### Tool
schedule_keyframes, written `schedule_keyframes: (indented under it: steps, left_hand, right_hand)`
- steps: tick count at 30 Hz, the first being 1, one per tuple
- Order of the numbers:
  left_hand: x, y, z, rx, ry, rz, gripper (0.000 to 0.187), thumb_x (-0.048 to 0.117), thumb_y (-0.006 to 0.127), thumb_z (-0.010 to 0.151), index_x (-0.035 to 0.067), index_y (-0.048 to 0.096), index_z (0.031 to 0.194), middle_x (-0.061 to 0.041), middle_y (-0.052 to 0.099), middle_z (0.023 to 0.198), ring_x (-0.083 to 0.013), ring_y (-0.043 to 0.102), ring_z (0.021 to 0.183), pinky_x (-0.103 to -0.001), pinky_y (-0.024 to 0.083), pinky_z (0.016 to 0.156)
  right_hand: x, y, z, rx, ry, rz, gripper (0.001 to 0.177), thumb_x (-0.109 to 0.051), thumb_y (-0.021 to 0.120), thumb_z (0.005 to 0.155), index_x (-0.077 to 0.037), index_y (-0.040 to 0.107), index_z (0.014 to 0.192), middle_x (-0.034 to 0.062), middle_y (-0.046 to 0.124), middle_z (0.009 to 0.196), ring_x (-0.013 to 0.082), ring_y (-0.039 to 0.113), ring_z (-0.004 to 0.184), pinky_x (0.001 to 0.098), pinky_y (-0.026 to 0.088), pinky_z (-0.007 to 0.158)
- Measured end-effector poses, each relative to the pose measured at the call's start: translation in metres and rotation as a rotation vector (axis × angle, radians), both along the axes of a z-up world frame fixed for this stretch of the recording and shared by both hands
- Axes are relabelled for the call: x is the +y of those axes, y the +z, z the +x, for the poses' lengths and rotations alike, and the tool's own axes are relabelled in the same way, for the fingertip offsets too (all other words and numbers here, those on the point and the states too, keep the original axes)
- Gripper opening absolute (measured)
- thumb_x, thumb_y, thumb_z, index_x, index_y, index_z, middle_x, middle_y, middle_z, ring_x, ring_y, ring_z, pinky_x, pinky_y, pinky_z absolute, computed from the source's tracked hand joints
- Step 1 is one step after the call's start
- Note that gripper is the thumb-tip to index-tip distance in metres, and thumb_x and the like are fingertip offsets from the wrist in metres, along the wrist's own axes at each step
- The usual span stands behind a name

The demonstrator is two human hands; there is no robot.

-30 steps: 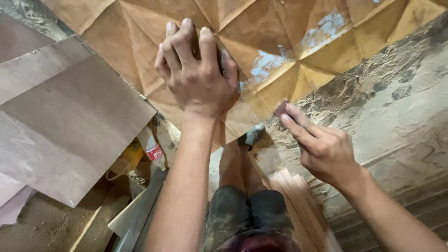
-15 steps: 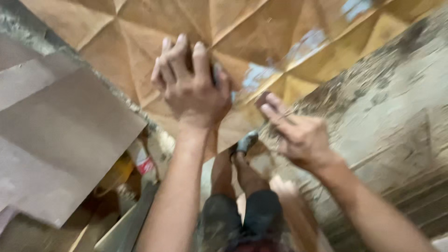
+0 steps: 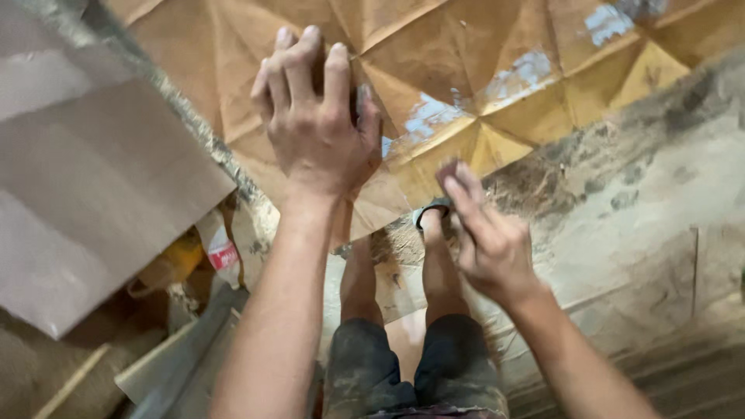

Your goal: The person sands a large wooden panel with a geometric diamond pattern using a sanding block. They hold the panel steady with their left hand while moving the sanding block back and forth across the surface with their right hand.

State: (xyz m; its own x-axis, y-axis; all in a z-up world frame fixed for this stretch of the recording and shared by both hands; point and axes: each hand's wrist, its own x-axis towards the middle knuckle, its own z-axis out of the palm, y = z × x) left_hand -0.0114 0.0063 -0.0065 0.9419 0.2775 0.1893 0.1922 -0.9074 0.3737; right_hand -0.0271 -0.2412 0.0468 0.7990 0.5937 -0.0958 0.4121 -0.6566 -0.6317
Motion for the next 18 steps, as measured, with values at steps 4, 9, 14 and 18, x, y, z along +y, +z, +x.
schedule_keyframes:
  steps: [4,9,14,18]
  left_hand:
    - [-0.012,0.007,-0.012,0.049,0.056,-0.059,0.055,0.024,0.065,0.097,0.005,0.055,0.147,-0.019,0.048,0.155,-0.0400,0.038,0.150,-0.055,0.023,0.128]
    - [-0.079,0.001,-0.038,0.112,0.146,0.046,0.059,0.018,0.059,0.105,-0.004,0.038,0.156,-0.029,0.036,0.163,-0.0497,0.030,0.154,-0.060,0.016,0.125]
    - [-0.201,0.029,-0.052,0.306,-0.371,-0.130,0.074,0.035,0.064,0.070,-0.016,0.064,0.124,-0.037,0.060,0.130,-0.0542,0.059,0.123,-0.059,0.043,0.111]
    - [-0.218,0.035,-0.042,-0.012,-0.382,-0.363,0.047,0.023,0.067,0.092,-0.003,0.063,0.131,-0.028,0.056,0.149,-0.0434,0.053,0.144,-0.062,0.034,0.126]
  right_hand:
    - [-0.047,0.008,-0.020,0.162,0.048,0.116,0.048,0.002,0.068,0.089,0.000,0.059,0.136,0.0221,0.063,0.138,0.0401,0.068,0.121,0.0417,0.057,0.098]
    - [-0.135,-0.022,-0.036,0.439,-0.019,-0.099,0.048,-0.005,0.068,0.086,-0.009,0.063,0.134,0.0219,0.072,0.119,0.0394,0.071,0.106,0.0429,0.058,0.087]
    - [-0.217,-0.057,-0.022,0.669,-0.095,-0.658,0.054,-0.016,0.069,0.090,-0.031,0.063,0.141,0.0195,0.075,0.107,0.0374,0.073,0.100,0.0439,0.058,0.091]
    - [-0.254,-0.068,-0.005,0.652,-0.158,-0.497,0.054,-0.011,0.069,0.086,-0.028,0.063,0.136,0.0111,0.073,0.122,0.0341,0.071,0.110,0.0420,0.056,0.095]
